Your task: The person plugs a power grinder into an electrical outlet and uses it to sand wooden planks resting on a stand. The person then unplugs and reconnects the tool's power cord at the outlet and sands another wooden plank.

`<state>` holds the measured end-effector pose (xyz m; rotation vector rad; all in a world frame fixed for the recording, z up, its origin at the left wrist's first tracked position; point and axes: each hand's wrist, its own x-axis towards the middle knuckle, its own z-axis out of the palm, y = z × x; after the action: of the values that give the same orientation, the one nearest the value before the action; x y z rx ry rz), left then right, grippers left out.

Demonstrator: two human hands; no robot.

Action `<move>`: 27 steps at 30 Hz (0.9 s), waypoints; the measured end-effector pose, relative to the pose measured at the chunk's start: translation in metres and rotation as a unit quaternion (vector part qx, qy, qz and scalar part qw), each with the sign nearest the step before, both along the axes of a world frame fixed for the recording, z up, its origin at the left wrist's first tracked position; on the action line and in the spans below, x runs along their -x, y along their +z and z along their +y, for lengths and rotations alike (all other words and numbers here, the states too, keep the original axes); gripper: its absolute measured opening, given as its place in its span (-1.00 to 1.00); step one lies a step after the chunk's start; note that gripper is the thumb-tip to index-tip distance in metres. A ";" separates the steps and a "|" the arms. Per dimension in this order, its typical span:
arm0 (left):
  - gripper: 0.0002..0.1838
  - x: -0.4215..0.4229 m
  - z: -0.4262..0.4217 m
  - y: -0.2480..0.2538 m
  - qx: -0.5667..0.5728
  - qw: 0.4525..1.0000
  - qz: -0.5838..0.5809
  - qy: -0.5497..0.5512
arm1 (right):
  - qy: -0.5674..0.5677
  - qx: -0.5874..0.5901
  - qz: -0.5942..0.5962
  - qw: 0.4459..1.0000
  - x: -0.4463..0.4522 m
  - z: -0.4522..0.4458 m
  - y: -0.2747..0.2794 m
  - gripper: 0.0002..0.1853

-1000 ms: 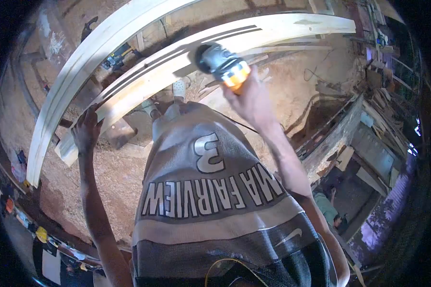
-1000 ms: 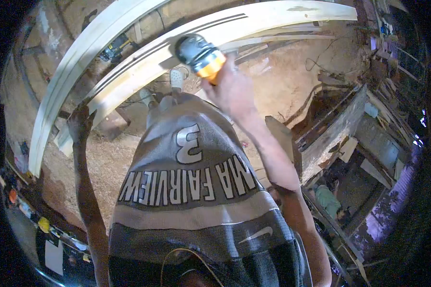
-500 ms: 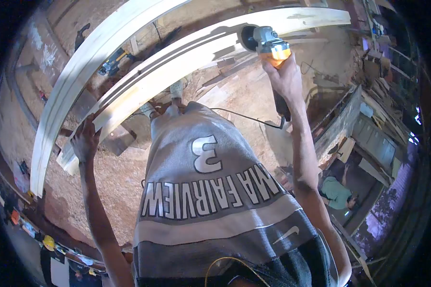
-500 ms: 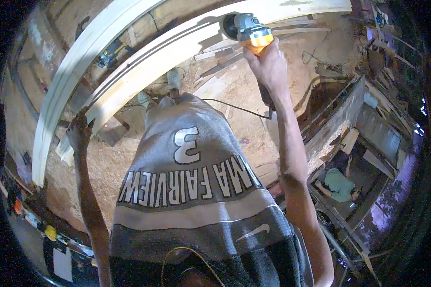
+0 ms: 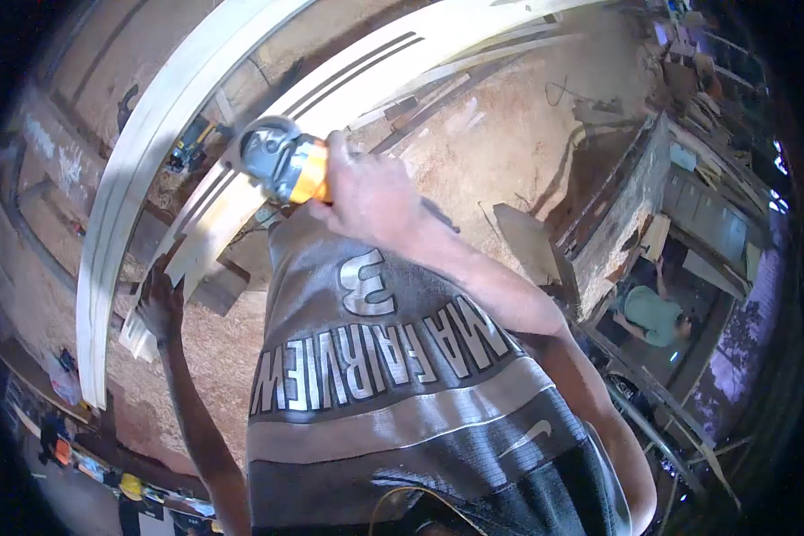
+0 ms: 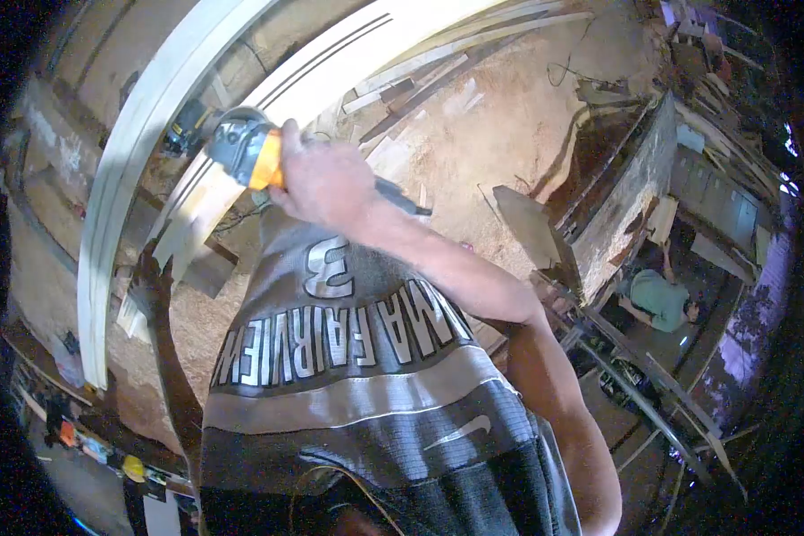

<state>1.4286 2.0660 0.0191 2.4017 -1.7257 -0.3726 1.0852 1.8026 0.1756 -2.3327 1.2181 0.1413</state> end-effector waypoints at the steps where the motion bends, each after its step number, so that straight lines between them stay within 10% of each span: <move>1: -0.48 0.003 -0.008 0.012 -0.030 0.999 0.001 0.014 | -0.013 0.015 0.002 1.000 0.009 -0.004 -0.001 -0.26; 12: -0.55 0.005 -0.008 0.015 -0.023 1.000 -0.009 0.005 | -0.163 0.190 -0.001 0.968 0.165 -0.149 -0.017 -0.25; 27: -0.50 -0.024 0.014 -0.008 -0.027 0.999 -0.033 -0.025 | -0.075 0.071 -0.001 0.995 0.033 -0.047 0.000 -0.41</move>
<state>1.4526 2.0802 0.0113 2.4382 -1.8287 -0.3549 1.0525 1.7552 0.1757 -2.3487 1.4393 -0.0007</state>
